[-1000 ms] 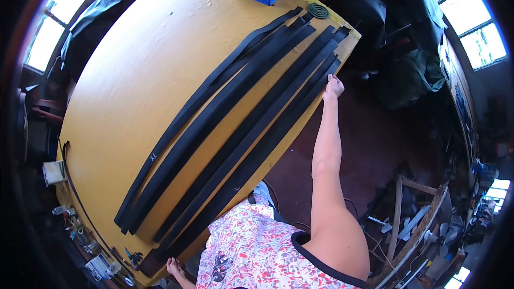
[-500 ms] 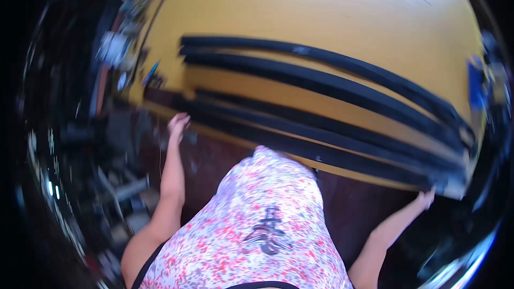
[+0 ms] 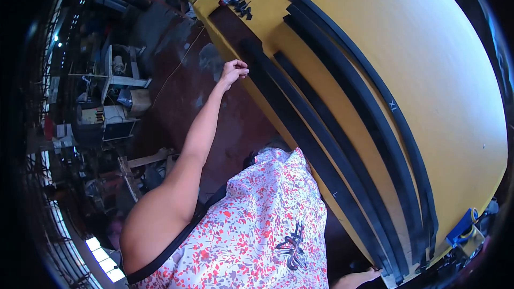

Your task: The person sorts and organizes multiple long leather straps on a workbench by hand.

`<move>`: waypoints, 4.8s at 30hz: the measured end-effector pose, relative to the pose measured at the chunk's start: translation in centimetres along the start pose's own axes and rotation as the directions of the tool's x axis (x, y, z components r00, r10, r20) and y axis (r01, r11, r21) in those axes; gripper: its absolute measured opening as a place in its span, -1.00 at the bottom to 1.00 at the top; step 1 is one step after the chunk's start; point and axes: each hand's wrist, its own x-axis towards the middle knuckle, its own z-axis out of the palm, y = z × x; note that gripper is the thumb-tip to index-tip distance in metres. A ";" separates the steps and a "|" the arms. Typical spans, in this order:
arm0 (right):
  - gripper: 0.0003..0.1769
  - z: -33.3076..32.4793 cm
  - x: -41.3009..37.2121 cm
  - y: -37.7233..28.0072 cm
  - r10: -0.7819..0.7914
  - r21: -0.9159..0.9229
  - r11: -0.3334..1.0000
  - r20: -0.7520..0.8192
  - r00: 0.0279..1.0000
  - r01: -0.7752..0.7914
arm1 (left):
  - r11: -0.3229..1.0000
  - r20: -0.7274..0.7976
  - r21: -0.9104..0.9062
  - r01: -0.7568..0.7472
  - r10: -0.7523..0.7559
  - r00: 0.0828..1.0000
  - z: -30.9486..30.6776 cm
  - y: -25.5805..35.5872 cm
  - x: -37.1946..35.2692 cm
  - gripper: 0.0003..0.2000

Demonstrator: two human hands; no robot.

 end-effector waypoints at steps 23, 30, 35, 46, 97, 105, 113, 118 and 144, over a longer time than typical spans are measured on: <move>-0.75 -0.7 18.3 11.7 0.449 0.764 0.645 -0.403 0.797 0.022 | 0.998 0.172 0.063 -0.018 0.007 0.985 -3.7 -2.0 3.1 -0.72; -0.68 0.6 17.2 11.6 0.508 0.731 0.681 -0.508 0.696 0.037 | 0.979 0.203 0.191 0.069 -0.108 0.973 -4.2 -1.0 6.9 -0.77; -0.74 0.6 15.5 9.5 0.523 0.791 0.608 -0.463 0.716 0.067 | 0.956 0.181 0.266 0.121 -0.173 0.968 -3.7 0.1 6.3 -0.77; -0.76 0.9 15.5 9.5 0.549 0.856 0.505 -0.417 0.725 0.110 | 0.966 0.145 0.227 0.125 -0.160 0.976 -3.6 0.0 5.8 -0.75; -0.72 -2.9 29.6 5.2 0.191 0.741 0.670 -0.231 0.954 0.045 | 0.942 0.313 0.287 -0.173 0.078 0.947 5.2 14.1 6.9 -0.69; -0.80 -1.5 18.2 0.7 0.047 0.338 0.933 -0.456 0.889 0.124 | 0.597 0.425 0.541 -0.592 0.414 0.805 7.2 14.4 -0.6 -0.83; -0.83 7.5 1.1 4.6 -0.193 -0.117 0.980 -0.349 0.917 0.161 | 0.230 0.810 0.347 -0.909 0.416 0.414 10.1 7.2 -13.0 -0.78; -0.72 11.8 -3.5 3.1 -0.255 -0.255 0.949 -0.281 0.925 0.184 | 0.076 0.844 0.323 -0.943 0.429 0.323 10.3 4.1 -11.8 -0.66; -0.74 15.2 -1.2 -2.9 -0.656 -0.420 0.740 -0.281 0.700 0.525 | 0.660 0.132 0.490 -0.570 0.590 0.797 1.4 2.0 -5.8 -0.86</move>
